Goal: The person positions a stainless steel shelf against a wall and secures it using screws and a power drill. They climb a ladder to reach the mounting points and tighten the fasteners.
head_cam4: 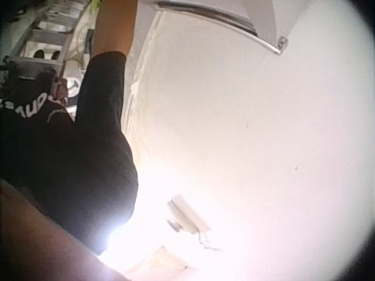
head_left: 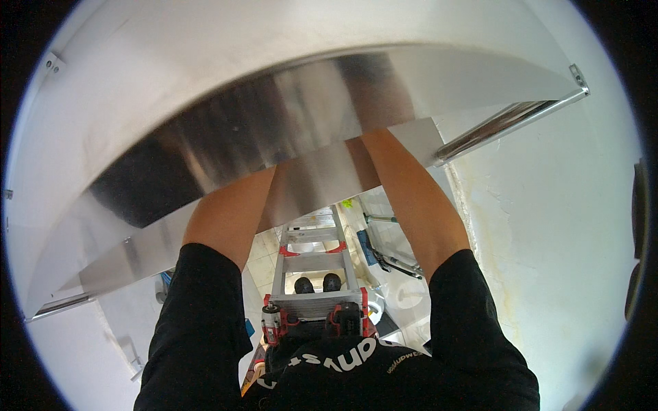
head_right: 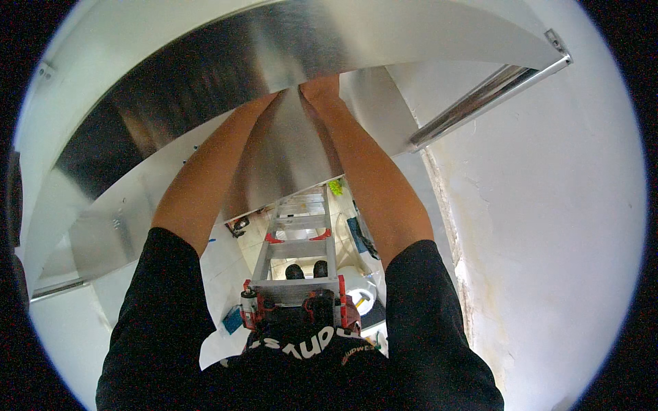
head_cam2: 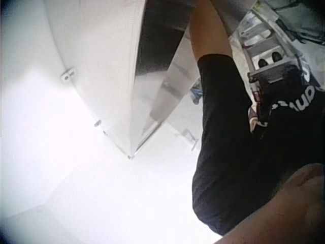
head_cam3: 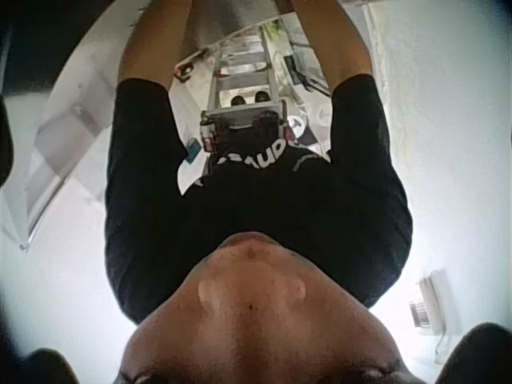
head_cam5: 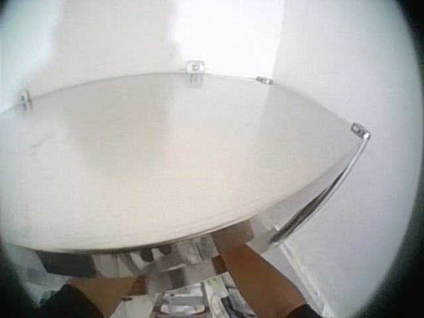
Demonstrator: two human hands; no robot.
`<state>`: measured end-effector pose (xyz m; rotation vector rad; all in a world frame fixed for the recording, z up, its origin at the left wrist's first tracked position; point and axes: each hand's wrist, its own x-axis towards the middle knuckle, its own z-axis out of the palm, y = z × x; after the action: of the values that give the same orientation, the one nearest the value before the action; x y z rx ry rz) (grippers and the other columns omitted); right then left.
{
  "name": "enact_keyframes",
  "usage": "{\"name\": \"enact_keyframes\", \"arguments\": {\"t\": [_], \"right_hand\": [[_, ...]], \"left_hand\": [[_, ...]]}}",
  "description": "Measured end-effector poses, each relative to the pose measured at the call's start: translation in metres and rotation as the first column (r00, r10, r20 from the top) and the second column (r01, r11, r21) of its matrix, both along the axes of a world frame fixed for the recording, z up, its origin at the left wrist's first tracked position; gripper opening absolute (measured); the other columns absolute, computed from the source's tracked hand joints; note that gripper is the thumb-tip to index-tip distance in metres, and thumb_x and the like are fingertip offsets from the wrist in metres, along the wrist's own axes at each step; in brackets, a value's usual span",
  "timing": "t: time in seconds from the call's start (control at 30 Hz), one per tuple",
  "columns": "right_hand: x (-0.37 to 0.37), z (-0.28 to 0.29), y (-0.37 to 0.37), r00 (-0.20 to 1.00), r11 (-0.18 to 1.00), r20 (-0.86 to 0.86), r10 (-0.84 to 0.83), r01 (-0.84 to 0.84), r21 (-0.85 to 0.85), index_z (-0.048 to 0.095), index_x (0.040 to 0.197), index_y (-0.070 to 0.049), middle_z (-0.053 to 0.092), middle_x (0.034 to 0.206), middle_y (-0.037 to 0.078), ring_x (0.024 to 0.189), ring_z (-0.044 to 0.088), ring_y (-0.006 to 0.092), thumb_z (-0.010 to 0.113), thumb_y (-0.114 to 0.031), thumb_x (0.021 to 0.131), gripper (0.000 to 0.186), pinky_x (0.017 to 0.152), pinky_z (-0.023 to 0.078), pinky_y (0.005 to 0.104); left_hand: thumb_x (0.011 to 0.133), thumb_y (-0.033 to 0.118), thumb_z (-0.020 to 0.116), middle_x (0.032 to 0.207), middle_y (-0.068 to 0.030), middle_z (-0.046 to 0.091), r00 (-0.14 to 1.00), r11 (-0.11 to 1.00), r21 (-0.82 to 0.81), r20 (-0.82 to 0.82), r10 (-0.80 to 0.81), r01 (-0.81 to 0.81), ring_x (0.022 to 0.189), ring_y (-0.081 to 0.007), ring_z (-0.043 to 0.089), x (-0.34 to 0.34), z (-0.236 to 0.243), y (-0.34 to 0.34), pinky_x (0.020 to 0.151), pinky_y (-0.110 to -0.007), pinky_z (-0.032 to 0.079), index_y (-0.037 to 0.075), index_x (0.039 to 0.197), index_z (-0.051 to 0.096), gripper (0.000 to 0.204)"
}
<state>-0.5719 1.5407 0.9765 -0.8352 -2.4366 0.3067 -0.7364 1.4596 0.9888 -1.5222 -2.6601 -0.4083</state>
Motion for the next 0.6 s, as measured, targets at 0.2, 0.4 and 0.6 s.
{"name": "enact_keyframes", "arguments": {"t": [0.2, 0.4, 0.6], "right_hand": [[-0.008, -0.002, -0.002, 1.0, 1.0, -0.011, -0.016, 0.015, -0.01, 0.075, 0.117, -0.009, 0.07, 0.122, 0.021, 0.113, 0.065, 0.044, 0.072, -0.022, 0.092, 0.029, 0.1, 0.051, 0.0508], [-0.026, -0.002, -0.012, 0.999, 1.0, -0.034, -0.006, 0.006, 0.006, 0.074, 0.119, -0.009, 0.069, 0.123, 0.021, 0.115, 0.064, 0.0437, 0.072, -0.023, 0.092, 0.031, 0.101, 0.05, 0.051], [-0.01, -0.016, -0.002, 0.997, 0.998, -0.05, -0.054, 0.055, 0.013, 0.073, 0.121, -0.009, 0.068, 0.125, 0.021, 0.116, 0.063, 0.0435, 0.071, -0.025, 0.093, 0.032, 0.102, 0.049, 0.0512]], "left_hand": [[0.103, 0.022, 0.068, 0.117, -0.013, 0.074, 1.0, 1.0, -0.004, 0.016, -0.001, 0.001, 0.098, -0.0253, 0.072, -0.002, 0.0, 0.0, 0.088, -0.039, 0.056, 0.011, 0.145, 0.057, 0.045], [0.103, 0.02, 0.068, 0.117, -0.0131, 0.074, 0.98, 0.996, 0.059, 0.184, -0.072, 0.062, 0.098, -0.0243, 0.072, 0.003, 0.03, -0.043, 0.087, -0.038, 0.056, 0.009, 0.147, 0.055, 0.047], [0.103, 0.018, 0.069, 0.118, -0.0131, 0.073, 0.573, 0.918, 0.396, 0.753, -0.324, -0.001, 0.098, -0.0233, 0.072, 0.097, 0.079, -0.228, 0.087, -0.037, 0.056, 0.008, 0.149, 0.054, 0.049]]}}
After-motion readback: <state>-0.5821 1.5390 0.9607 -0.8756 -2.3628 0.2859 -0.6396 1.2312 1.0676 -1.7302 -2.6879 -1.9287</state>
